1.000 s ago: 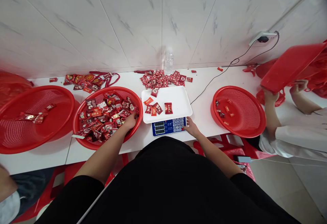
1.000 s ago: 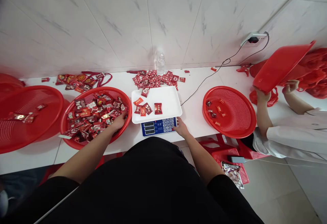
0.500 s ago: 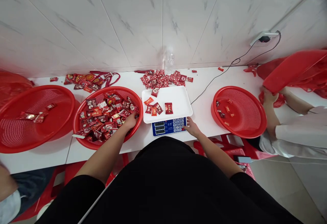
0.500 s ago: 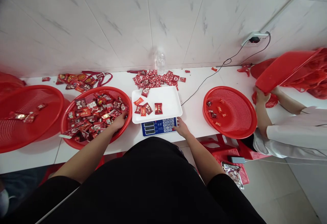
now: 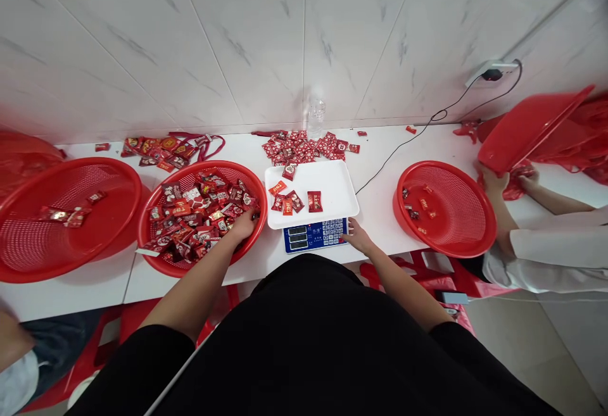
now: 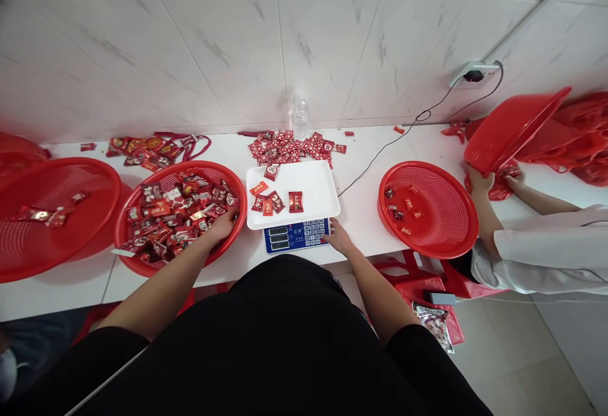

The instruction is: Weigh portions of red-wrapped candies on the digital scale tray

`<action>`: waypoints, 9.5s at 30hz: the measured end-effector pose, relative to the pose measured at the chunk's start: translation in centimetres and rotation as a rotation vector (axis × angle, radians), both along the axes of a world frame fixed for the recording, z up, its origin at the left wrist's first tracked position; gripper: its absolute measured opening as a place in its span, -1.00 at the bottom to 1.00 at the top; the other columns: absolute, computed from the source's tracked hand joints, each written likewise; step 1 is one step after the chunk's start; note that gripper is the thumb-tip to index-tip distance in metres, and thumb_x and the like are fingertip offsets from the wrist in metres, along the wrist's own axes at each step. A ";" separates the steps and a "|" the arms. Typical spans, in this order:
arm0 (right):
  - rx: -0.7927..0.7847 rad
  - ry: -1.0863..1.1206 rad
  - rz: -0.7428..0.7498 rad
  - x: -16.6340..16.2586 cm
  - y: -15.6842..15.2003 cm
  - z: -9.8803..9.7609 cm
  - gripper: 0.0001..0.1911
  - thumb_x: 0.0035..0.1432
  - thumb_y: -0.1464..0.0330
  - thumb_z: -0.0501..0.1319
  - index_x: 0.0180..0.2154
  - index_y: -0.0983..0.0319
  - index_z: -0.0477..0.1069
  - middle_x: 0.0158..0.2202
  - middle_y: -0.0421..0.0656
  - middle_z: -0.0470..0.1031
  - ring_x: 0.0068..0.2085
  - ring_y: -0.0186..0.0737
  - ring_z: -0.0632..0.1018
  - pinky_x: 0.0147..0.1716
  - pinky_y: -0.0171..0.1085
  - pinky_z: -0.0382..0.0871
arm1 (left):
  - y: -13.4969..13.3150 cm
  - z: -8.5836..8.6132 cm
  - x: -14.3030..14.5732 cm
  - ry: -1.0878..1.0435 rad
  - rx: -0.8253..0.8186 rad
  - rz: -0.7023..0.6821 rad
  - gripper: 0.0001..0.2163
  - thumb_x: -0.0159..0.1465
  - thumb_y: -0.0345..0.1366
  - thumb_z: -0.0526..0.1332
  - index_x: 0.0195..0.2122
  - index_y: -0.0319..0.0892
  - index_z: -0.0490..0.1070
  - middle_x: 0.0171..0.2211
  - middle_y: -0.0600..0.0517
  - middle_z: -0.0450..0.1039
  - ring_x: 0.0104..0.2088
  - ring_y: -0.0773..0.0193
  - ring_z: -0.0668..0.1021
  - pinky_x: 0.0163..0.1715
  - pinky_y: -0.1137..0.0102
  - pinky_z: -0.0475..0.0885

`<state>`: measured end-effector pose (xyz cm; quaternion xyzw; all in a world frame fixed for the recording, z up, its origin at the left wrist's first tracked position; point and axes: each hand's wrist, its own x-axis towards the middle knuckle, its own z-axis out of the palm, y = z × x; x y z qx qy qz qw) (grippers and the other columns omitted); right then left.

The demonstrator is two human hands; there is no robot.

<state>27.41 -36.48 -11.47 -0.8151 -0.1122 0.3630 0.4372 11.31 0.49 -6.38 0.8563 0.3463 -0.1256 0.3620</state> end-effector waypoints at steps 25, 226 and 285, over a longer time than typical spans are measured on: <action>-0.041 -0.001 0.019 0.1 0.3 0.6 -0.23 -0.06 0.39 0.26 0.18 0.18 0.03 0.03 -0.05 0.35 -0.15 -0.19 0.51 -0.14 -0.16 0.47 | -0.4 0.7 0.1 -0.031 0.008 0.033 -0.63 0.15 -0.27 0.20 0.00 -0.16 0.41 -0.04 -0.12 0.49 -0.08 0.07 0.53 -0.10 0.35 0.39; -0.004 0.311 -0.322 -0.1 2.7 2.6 -0.50 0.07 0.13 0.16 0.03 0.17 0.25 -0.09 -0.10 0.48 -0.14 -0.18 0.52 -0.21 -0.28 0.39 | -0.3 0.8 0.2 -0.040 0.005 0.035 -0.63 0.14 -0.28 0.21 0.00 -0.16 0.41 -0.08 -0.11 0.52 -0.11 0.06 0.55 -0.13 0.34 0.40; -0.070 0.136 -0.276 -0.5 2.7 3.3 -0.46 0.09 0.04 0.14 0.05 0.17 0.31 -0.10 -0.10 0.49 -0.14 -0.14 0.52 -0.18 -0.27 0.37 | -0.6 1.1 0.2 -0.050 -0.006 0.055 -0.61 0.10 -0.28 0.24 -0.01 -0.17 0.41 -0.09 -0.11 0.52 -0.09 0.04 0.54 -0.11 0.33 0.41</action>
